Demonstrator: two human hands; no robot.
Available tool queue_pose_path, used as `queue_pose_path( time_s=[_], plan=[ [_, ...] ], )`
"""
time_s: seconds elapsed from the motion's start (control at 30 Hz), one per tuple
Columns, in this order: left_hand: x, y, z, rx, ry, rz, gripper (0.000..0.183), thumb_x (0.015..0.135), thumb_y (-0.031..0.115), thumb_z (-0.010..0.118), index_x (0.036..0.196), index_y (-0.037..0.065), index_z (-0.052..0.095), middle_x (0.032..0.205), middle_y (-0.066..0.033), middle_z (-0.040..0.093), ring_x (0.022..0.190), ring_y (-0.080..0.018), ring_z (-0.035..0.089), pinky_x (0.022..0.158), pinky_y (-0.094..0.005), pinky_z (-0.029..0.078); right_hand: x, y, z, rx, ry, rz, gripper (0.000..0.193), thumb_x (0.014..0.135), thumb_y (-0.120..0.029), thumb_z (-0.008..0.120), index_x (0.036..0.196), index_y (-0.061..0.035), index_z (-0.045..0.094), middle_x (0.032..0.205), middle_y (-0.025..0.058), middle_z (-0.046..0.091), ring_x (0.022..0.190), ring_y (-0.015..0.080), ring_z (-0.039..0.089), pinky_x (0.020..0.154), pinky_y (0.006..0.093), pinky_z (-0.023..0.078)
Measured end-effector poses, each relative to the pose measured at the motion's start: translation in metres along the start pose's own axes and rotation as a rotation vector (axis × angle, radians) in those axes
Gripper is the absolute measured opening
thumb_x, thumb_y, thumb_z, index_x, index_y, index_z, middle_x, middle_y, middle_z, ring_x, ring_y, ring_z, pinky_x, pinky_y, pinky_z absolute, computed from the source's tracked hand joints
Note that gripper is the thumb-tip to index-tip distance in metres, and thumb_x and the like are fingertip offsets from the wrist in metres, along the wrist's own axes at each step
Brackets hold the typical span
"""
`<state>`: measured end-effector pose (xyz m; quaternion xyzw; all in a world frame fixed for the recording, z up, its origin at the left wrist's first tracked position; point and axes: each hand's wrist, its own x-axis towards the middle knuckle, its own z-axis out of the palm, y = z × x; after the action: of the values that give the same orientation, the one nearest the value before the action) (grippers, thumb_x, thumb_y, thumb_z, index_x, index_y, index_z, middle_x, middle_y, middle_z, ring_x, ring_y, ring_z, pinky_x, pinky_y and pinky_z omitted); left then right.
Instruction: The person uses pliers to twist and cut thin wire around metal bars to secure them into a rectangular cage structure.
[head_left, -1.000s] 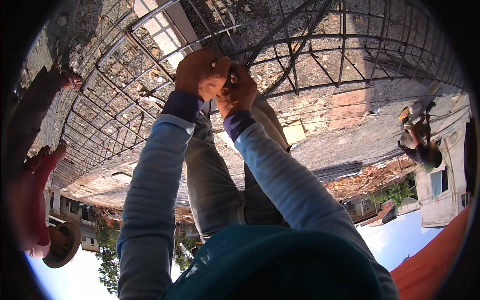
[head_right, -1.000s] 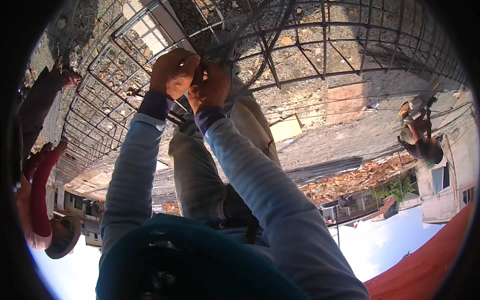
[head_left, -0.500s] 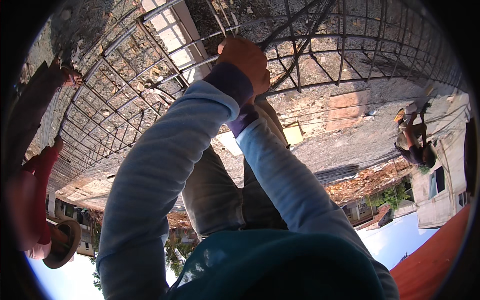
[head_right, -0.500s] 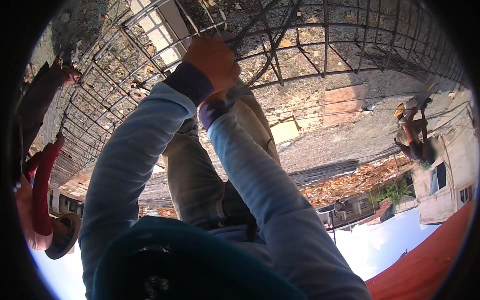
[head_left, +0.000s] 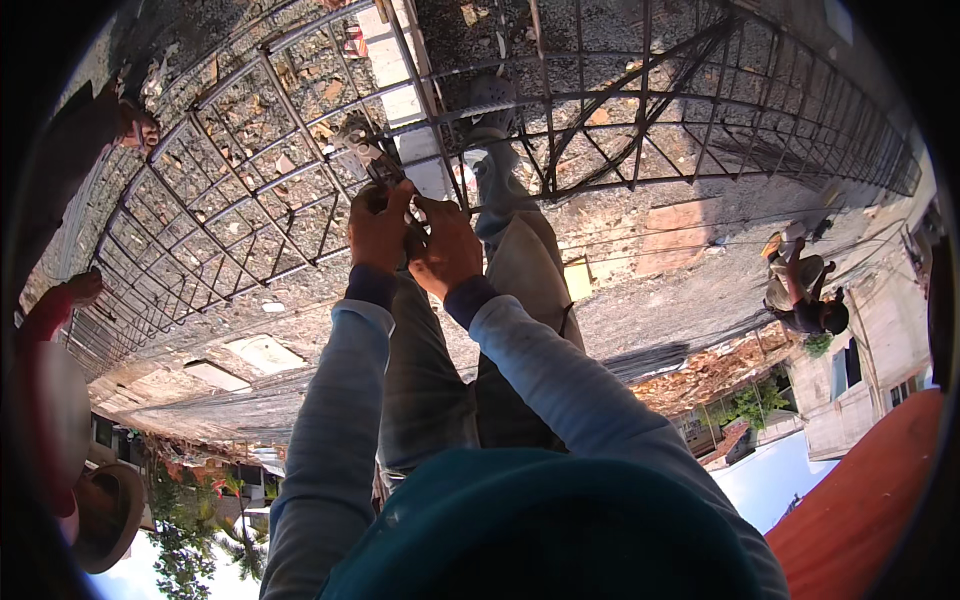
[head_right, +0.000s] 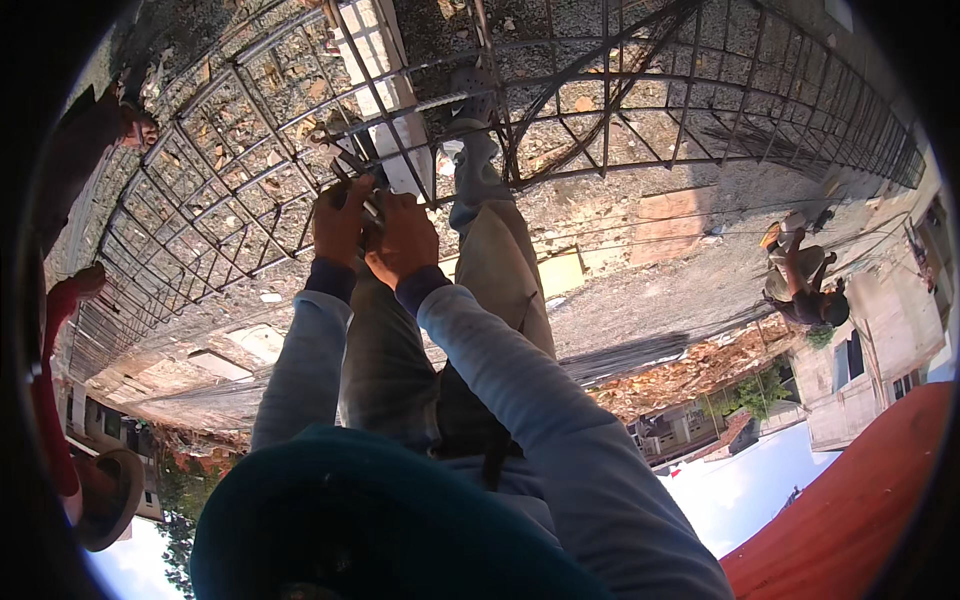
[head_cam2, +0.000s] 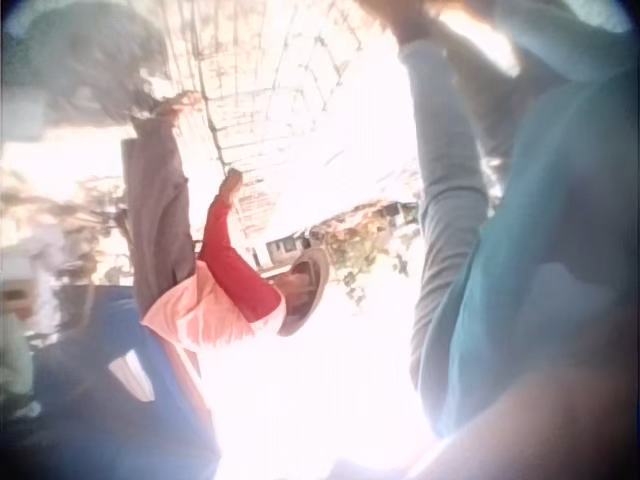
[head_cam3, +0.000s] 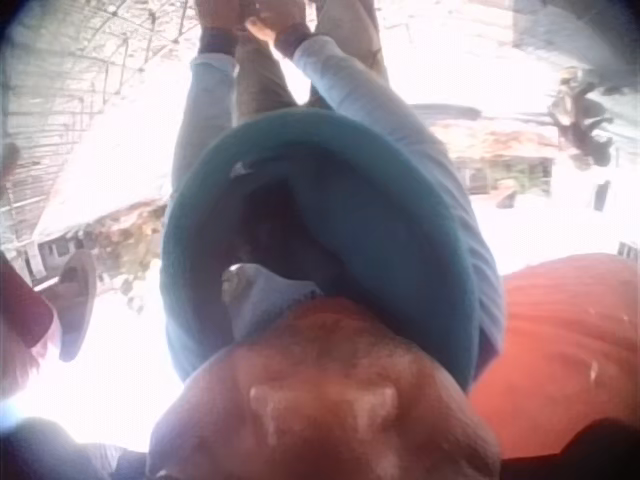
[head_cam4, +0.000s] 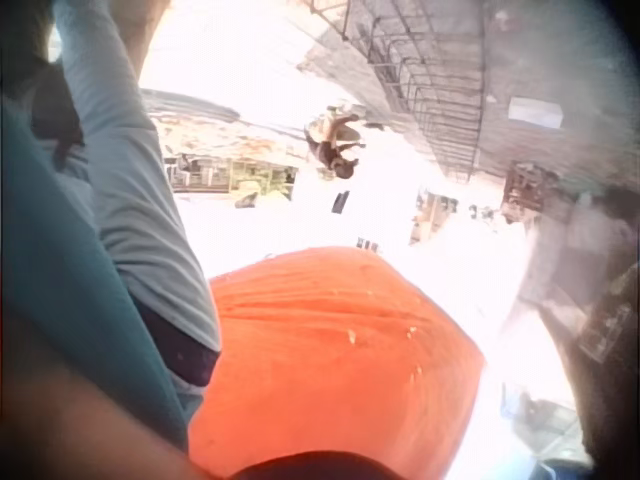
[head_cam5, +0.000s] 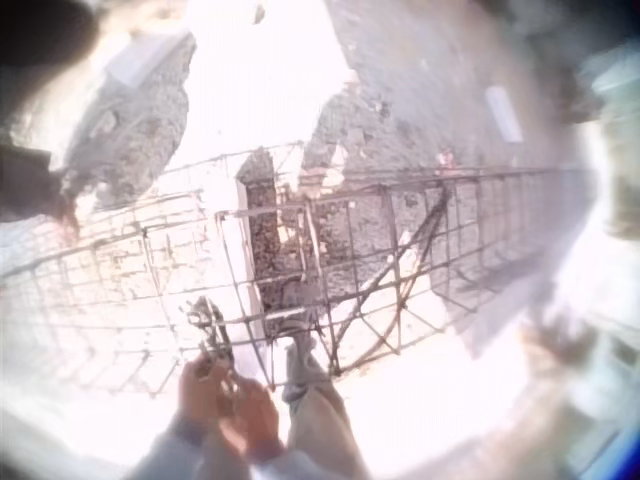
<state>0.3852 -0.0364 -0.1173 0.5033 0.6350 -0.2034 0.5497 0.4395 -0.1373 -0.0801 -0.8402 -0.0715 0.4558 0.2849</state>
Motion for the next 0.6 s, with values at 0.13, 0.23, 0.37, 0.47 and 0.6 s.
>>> queue_pose_path(
  time_s=[0.13, 0.23, 0.37, 0.47, 0.6],
  plan=[
    [0.012, 0.002, 0.003, 0.052, -0.040, 0.009, 0.039, 0.087, 0.036, 0.063, 0.094, -0.002, 0.064, 0.079, -0.0053, 0.066, 0.068, -0.0115, 0.057, 0.062, -0.0301, 0.045, 0.002, -0.002, 0.027, -0.034, -0.103, 0.035, 0.038, 0.073, -0.013, 0.065, 0.110, -0.0078, 0.055, 0.102, 0.0156, 0.056, 0.098, 0.0341, 0.056, 0.081, 0.0420, 0.048],
    [0.016, -0.001, -0.001, 0.139, 0.069, 0.071, 0.035, 0.089, 0.034, 0.059, 0.090, -0.001, 0.063, 0.075, -0.0080, 0.064, 0.065, -0.0131, 0.057, 0.061, -0.0329, 0.045, 0.000, -0.003, 0.032, -0.022, -0.050, -0.032, 0.037, 0.073, -0.012, 0.066, 0.108, -0.0078, 0.056, 0.103, 0.0157, 0.055, 0.097, 0.0347, 0.056, 0.078, 0.0415, 0.048],
    [-0.005, 0.010, -0.011, 0.282, 0.140, 0.253, 0.033, 0.090, 0.034, 0.055, 0.088, 0.001, 0.059, 0.077, -0.0217, 0.063, 0.076, -0.0376, 0.063, 0.067, -0.0450, 0.046, -0.009, -0.009, 0.018, 0.007, 0.076, -0.026, 0.034, 0.075, -0.015, 0.067, 0.104, -0.0041, 0.053, 0.100, 0.0156, 0.054, 0.093, 0.0358, 0.053, 0.079, 0.0412, 0.044],
    [-0.024, 0.027, -0.028, 0.178, -0.168, 0.358, 0.028, 0.091, 0.027, 0.056, 0.083, 0.000, 0.054, 0.067, -0.0194, 0.057, 0.063, -0.0307, 0.060, 0.057, -0.0399, 0.044, -0.013, -0.004, -0.004, -0.039, 0.328, -0.118, 0.038, 0.082, -0.023, 0.066, 0.107, 0.0001, 0.050, 0.101, 0.0171, 0.052, 0.100, 0.0343, 0.050, 0.088, 0.0439, 0.039],
    [-0.053, 0.057, -0.038, 0.116, -0.481, 0.421, 0.032, 0.094, 0.029, 0.054, 0.081, 0.000, 0.053, 0.060, -0.0105, 0.049, 0.050, -0.0149, 0.047, 0.048, -0.0319, 0.037, -0.028, -0.002, -0.059, 0.016, 0.277, -0.134, 0.037, 0.082, -0.020, 0.065, 0.109, -0.0001, 0.050, 0.097, 0.0157, 0.053, 0.091, 0.0314, 0.054, 0.080, 0.0411, 0.044]
  ],
)
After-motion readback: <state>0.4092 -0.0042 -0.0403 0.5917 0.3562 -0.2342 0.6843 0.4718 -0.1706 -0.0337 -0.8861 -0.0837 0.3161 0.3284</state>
